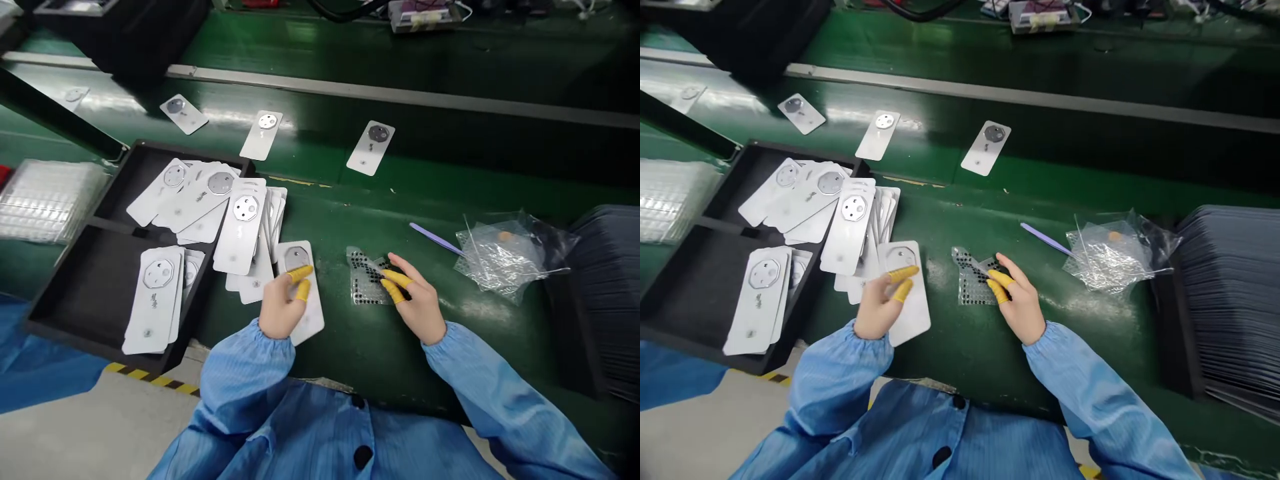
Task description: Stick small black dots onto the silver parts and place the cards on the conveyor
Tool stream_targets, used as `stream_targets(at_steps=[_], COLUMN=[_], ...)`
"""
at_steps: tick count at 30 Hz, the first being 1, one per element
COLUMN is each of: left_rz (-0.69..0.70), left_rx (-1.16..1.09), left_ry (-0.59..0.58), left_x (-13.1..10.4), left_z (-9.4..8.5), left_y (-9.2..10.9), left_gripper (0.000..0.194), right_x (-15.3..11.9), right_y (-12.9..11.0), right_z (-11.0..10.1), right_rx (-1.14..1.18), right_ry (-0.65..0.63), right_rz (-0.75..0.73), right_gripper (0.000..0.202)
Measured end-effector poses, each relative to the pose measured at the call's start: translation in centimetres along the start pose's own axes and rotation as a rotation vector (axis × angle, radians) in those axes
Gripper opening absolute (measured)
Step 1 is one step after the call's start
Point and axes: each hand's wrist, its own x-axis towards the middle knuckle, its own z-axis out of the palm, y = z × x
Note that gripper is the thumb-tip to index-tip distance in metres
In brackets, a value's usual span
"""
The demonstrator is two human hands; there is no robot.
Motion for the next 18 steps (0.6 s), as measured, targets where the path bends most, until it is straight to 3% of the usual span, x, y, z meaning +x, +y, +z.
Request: stream_targets(at_steps=[4, 8, 11, 14, 16, 18], left_rz=[-0.072, -0.014, -0.074, -0.136, -0.112, -0.028], left_rx=[-0.193, -0.267, -0.345, -0.408, -0.397, -0.343], left_ry=[-0.215, -0.235, -0.255, -0.275, -0.294, -0.331], left_x=[-0.4, -0.2, -0.5, -1.0, -1.4, -1.7], left_z=[3.4, 5.5, 5.7, 5.7, 5.7, 5.7], left_y=[1.6, 2.5, 2.8, 3.1, 3.3, 3.2], left_gripper=[0.052, 0.036, 0.027, 0.028, 0.026, 0.023], right_x=[1.1, 2.2, 2.2, 1.4, 0.7, 0.4], right_y=[-2.1, -3.1, -3.2, -3.9, -4.4, -4.7], right_z=[-1.7, -3.4, -4.0, -3.6, -2.9, -2.0], right_rx=[0.378, 0.461, 0.185, -0.156, -0.21, -0.151], right_ry=[-0.187, -0.341, -0.145, 0.099, 0.028, -0.134], right_rz=[0.286, 0.371, 0.201, -0.127, -0.334, -0.465], right_gripper=[0.029, 0.04, 0.044, 0.039, 0.034, 0.032])
